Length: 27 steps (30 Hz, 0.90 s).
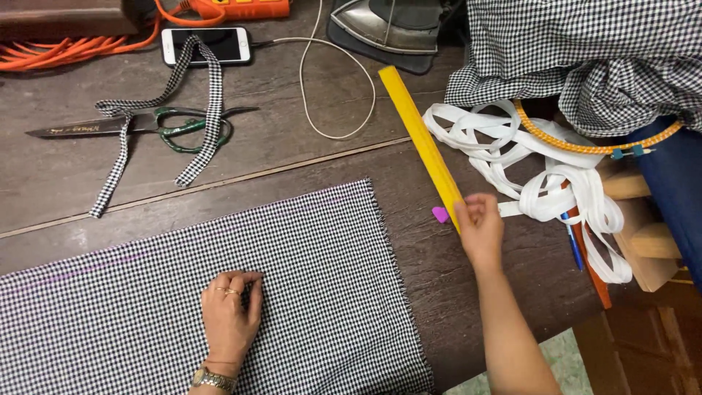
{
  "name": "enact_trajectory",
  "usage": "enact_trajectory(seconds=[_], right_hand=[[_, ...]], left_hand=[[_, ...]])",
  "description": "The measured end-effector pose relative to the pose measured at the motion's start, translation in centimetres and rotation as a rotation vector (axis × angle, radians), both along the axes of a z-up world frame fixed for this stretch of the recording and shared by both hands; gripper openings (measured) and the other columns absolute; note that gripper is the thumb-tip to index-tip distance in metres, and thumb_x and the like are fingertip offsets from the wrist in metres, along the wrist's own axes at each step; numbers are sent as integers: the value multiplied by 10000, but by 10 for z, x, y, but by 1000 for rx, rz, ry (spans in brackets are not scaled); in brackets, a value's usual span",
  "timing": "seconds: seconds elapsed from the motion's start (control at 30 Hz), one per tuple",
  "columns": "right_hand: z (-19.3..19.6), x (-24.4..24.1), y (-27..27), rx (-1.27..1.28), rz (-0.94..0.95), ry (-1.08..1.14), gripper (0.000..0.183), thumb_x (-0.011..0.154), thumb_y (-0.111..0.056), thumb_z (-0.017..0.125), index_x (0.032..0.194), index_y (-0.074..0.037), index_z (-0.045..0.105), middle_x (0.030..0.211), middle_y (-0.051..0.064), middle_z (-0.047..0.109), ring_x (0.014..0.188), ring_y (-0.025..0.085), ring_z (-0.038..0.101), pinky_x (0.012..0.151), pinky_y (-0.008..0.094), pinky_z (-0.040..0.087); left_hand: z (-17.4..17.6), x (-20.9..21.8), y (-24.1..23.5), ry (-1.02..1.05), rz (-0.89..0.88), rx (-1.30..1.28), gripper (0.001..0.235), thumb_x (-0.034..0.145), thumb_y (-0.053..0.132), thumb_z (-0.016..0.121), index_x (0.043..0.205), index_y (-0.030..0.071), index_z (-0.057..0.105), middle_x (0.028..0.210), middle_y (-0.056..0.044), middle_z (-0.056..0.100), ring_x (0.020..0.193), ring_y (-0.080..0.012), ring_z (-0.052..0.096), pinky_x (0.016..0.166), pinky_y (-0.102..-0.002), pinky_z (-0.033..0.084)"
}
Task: Measuring, marking, and cutting checkered fabric using a ruler, tailor's chalk, and scissors on a workbench.
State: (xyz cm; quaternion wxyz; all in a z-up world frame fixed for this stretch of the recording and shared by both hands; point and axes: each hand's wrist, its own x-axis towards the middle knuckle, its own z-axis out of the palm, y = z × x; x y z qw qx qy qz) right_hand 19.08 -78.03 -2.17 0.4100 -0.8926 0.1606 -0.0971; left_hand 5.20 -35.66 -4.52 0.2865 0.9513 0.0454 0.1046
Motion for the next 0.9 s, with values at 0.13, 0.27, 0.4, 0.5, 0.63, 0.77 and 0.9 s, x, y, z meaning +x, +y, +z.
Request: enact_trajectory(seconds=[0.13,0.27,0.4,0.5,0.63,0.77,0.9], right_hand=[[31,-56,52,164,-92,247,365,827,-291,707,1076,-106,514,926,77,608,805,193,592,679,323,490],[4,-101,77,126,-103,213,339,776,-282,780,962,-105,560,751,30,612,658,124,530,616,278,432],[15,-117,108,-69,-65,333,372,773,-406,735,943,-122,567,777,49,684,681,214,649,651,389,477],[1,-132,112,-146,49,315,383,780,-434,693,1000,-156,546,832,57,718,760,325,694,683,462,482],[-2,-137,119,-108,127,339,363,782,-417,693,997,-167,543,836,47,728,762,289,709,701,414,510],[-21,-143,131,-356,85,388,494,776,-569,589,1130,-234,502,1032,35,708,877,394,672,717,536,485],[-35,-149,144,-681,47,322,500,815,-623,513,1149,-251,494,952,22,670,710,330,695,561,527,500]], left_hand=[[12,11,-11,-54,-21,-25,131,873,179,637,1000,148,655,923,-8,592,854,-194,548,743,-376,400],[25,39,-33,-123,-196,51,265,890,221,609,1142,140,612,1126,-66,604,1007,-259,548,814,-419,400],[32,72,-43,-148,-279,226,435,937,351,538,1318,142,535,1353,-96,534,1252,-289,487,1052,-492,326],[26,80,-33,-124,-259,278,473,944,396,506,1353,159,512,1391,-88,511,1293,-293,455,1092,-532,281],[23,65,-10,-139,-227,288,462,946,378,496,1345,147,512,1371,-108,521,1274,-304,470,1103,-512,280],[13,42,13,-106,-200,298,497,927,391,504,1363,153,483,1442,-73,454,1335,-273,396,1125,-518,227],[8,38,16,-13,-197,306,510,930,392,475,1387,165,469,1467,-47,432,1383,-249,342,1149,-523,181]])
